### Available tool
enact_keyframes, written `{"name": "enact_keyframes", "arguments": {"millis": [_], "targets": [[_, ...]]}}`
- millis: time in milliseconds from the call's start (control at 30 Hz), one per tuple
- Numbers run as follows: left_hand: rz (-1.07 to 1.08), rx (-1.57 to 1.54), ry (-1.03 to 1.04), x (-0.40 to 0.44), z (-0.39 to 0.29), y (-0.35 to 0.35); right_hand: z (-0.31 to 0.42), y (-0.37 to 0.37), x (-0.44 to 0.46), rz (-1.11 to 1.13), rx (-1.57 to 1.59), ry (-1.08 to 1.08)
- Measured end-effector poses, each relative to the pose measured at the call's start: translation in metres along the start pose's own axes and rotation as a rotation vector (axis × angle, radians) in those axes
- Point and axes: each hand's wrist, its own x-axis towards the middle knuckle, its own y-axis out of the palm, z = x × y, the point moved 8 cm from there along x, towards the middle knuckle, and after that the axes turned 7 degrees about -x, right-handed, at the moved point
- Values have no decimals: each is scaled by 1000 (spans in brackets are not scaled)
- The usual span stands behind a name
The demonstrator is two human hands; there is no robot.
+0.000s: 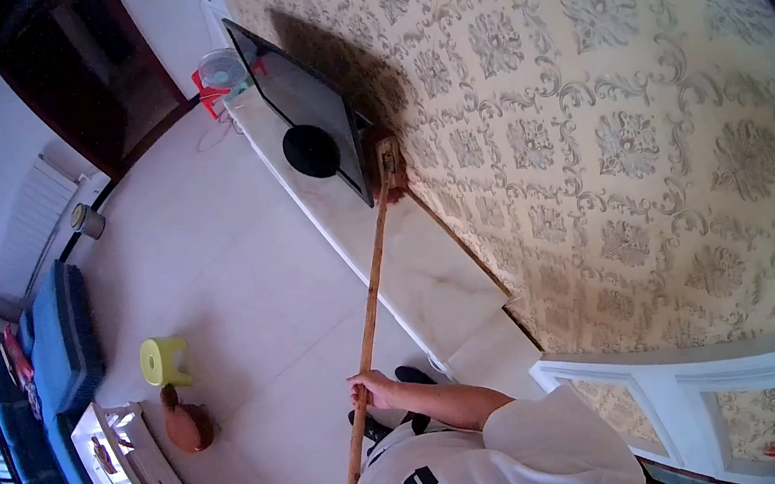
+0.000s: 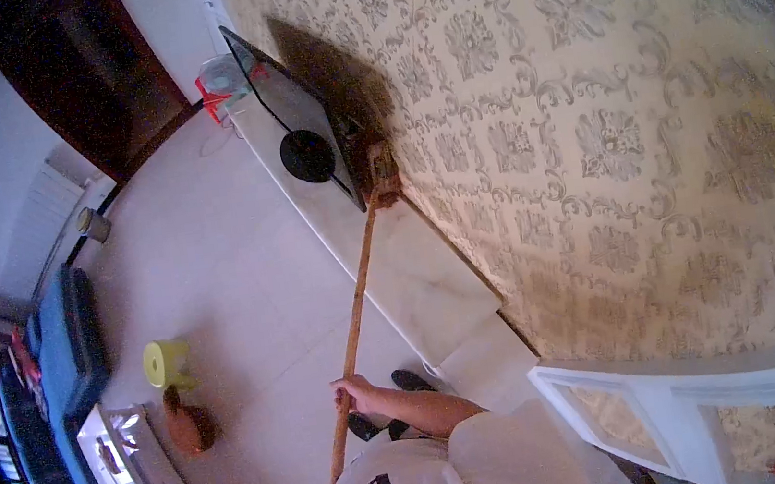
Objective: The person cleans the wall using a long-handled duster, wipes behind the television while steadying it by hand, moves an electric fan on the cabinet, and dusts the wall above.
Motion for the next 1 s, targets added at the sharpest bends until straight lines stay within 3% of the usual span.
{"name": "enact_keyframes", "arguments": {"millis": [633, 700, 1000], "targets": [[4, -65, -4, -24, -40, 10, 9, -38, -17, -70, -207, 57], [7, -79, -8, -25, -40, 14, 0, -30, -21, 42, -140, 47], [25, -117, -35, -34, -30, 27, -32, -14, -43, 13, -44, 106]]}}
